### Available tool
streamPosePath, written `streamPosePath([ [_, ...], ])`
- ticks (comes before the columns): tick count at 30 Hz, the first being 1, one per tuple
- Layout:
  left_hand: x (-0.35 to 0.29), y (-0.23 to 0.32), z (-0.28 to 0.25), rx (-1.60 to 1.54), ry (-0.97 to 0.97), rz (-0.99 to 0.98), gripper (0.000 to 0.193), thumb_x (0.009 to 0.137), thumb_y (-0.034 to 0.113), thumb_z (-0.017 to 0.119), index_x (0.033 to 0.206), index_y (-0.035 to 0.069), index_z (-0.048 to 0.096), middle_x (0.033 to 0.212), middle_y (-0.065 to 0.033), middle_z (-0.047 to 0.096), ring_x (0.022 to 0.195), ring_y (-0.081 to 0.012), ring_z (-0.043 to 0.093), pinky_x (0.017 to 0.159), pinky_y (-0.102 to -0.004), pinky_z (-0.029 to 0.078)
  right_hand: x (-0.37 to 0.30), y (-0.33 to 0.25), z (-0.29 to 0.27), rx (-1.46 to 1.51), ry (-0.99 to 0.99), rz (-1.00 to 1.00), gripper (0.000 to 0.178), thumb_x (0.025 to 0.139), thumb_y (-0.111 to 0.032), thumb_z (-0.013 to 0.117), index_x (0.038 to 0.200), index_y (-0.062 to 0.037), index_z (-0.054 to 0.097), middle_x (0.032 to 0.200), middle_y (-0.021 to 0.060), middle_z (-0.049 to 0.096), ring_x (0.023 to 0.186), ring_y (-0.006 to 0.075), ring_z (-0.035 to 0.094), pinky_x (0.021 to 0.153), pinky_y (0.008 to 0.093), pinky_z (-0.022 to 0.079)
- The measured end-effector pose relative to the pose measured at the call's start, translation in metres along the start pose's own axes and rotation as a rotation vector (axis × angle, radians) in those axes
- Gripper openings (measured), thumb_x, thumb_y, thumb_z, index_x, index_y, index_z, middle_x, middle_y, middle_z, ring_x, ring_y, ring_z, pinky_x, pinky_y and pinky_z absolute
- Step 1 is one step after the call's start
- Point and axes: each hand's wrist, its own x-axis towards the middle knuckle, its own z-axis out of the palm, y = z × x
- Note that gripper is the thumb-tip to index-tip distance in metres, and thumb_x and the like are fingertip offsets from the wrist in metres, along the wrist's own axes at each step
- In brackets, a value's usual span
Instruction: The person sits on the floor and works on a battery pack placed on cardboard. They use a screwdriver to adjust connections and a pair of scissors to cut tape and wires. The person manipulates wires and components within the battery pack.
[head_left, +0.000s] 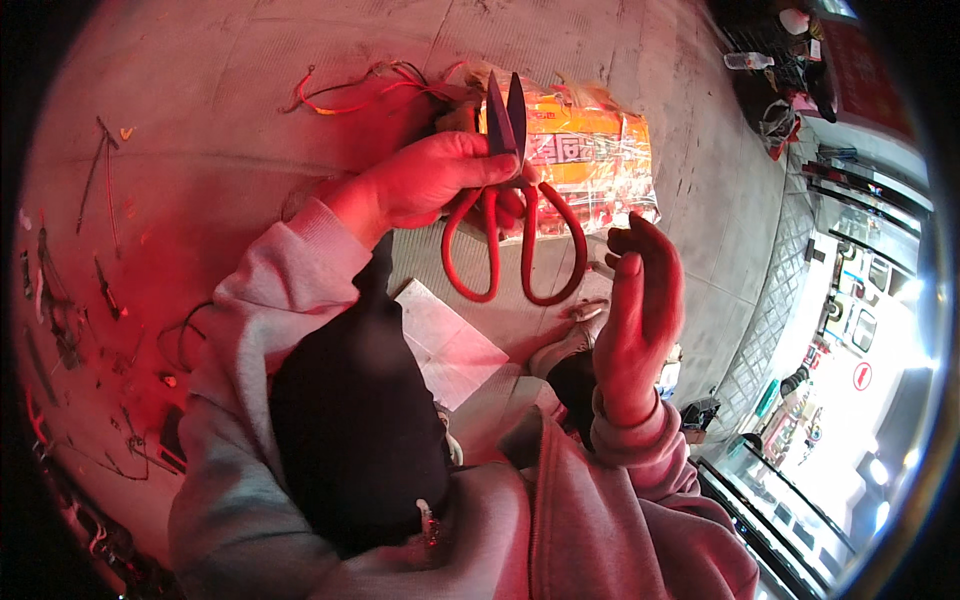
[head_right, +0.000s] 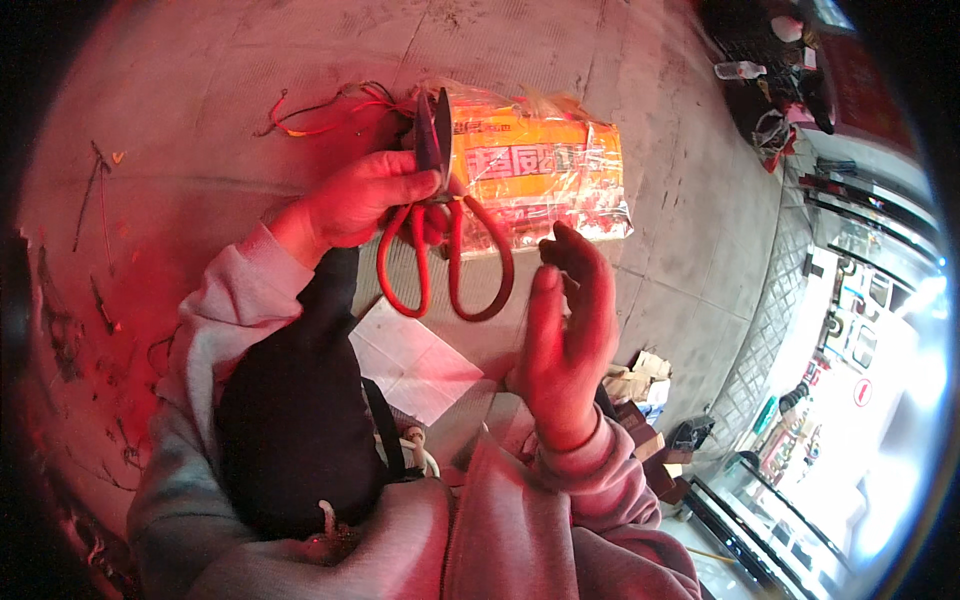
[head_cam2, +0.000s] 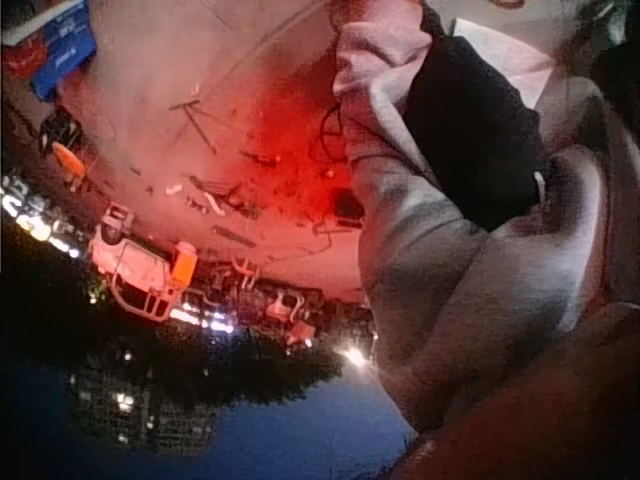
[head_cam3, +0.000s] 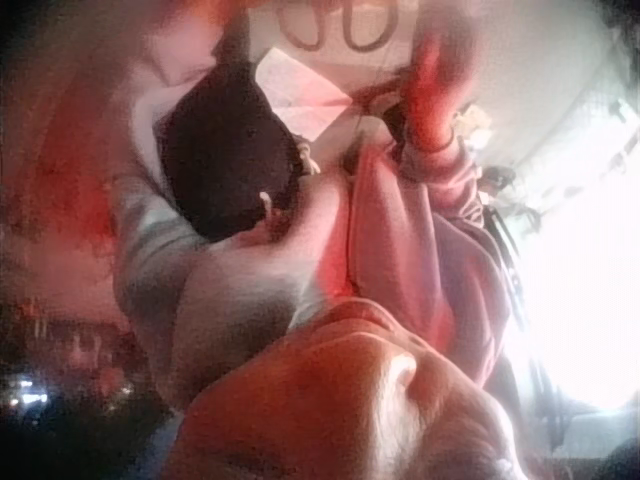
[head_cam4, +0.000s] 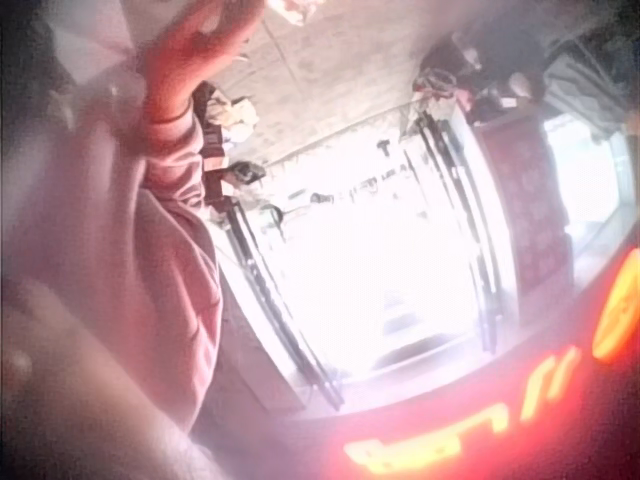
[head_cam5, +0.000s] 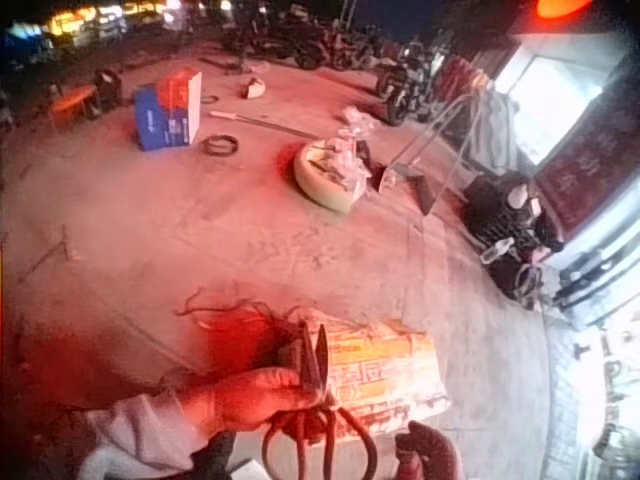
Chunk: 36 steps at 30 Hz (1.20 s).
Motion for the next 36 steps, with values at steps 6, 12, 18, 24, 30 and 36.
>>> streamPosePath([
  [6,0.005,-0.015,0.012,0.160,-0.156,0.022,0.034,0.100,0.029,0.058,0.122,0.004,0.065,0.120,-0.0078,0.066,0.117,-0.0150,0.057,0.097,-0.0313,0.047,-0.014,0.047,0.020,1.232,-0.644,0.793,0.050,0.096,-0.031,0.059,0.135,-0.0012,0.049,0.118,0.0167,0.062,0.103,0.0266,0.062,0.093,0.0396,0.047],
  [12,0.006,-0.016,-0.014,0.706,-0.024,-0.062,0.028,0.095,0.028,0.068,0.112,0.006,0.070,0.106,0.0011,0.068,0.096,-0.0111,0.061,0.091,-0.0312,0.049,-0.028,0.073,0.011,0.752,-0.636,0.723,0.059,0.094,-0.058,0.057,0.113,-0.0023,0.055,0.067,-0.0045,0.046,0.051,0.0045,0.039,0.044,0.0214,0.028],
  [18,0.028,-0.027,-0.056,1.384,0.574,0.627,0.031,0.092,0.012,0.061,0.121,0.004,0.065,0.128,-0.0159,0.060,0.115,-0.0324,0.059,0.099,-0.0386,0.047,-0.027,0.075,-0.004,0.341,-0.834,0.795,0.067,0.095,-0.070,0.038,0.102,-0.0046,0.053,0.065,-0.0036,0.045,0.052,0.0066,0.042,0.047,0.0234,0.035],
  [24,0.033,-0.039,-0.070,1.428,0.539,0.566,0.033,0.093,0.008,0.056,0.125,0.009,0.065,0.135,-0.0154,0.057,0.120,-0.0342,0.057,0.102,-0.0405,0.047,-0.019,0.067,0.002,0.257,-0.834,0.968,0.069,0.093,-0.075,0.036,0.096,-0.0077,0.051,0.064,-0.0028,0.042,0.051,0.0080,0.039,0.048,0.0242,0.033],
  [30,0.033,-0.038,-0.080,1.527,0.517,0.552,0.036,0.092,0.005,0.054,0.127,0.008,0.062,0.136,-0.0160,0.057,0.122,-0.0335,0.056,0.103,-0.0405,0.046,0.000,0.058,0.010,0.212,-0.819,1.021,0.068,0.092,-0.076,0.037,0.091,-0.0093,0.049,0.064,-0.0022,0.041,0.050,0.0091,0.038,0.046,0.0256,0.031],
  [36,0.048,-0.033,-0.089,1.428,0.521,0.572,0.043,0.092,0.005,0.054,0.135,0.005,0.054,0.133,-0.0190,0.058,0.123,-0.0352,0.055,0.106,-0.0408,0.044,0.013,0.055,0.021,0.088,-0.812,1.014,0.065,0.095,-0.073,0.036,0.083,-0.0097,0.046,0.061,-0.0001,0.041,0.045,0.0100,0.035,0.041,0.0253,0.030],
])
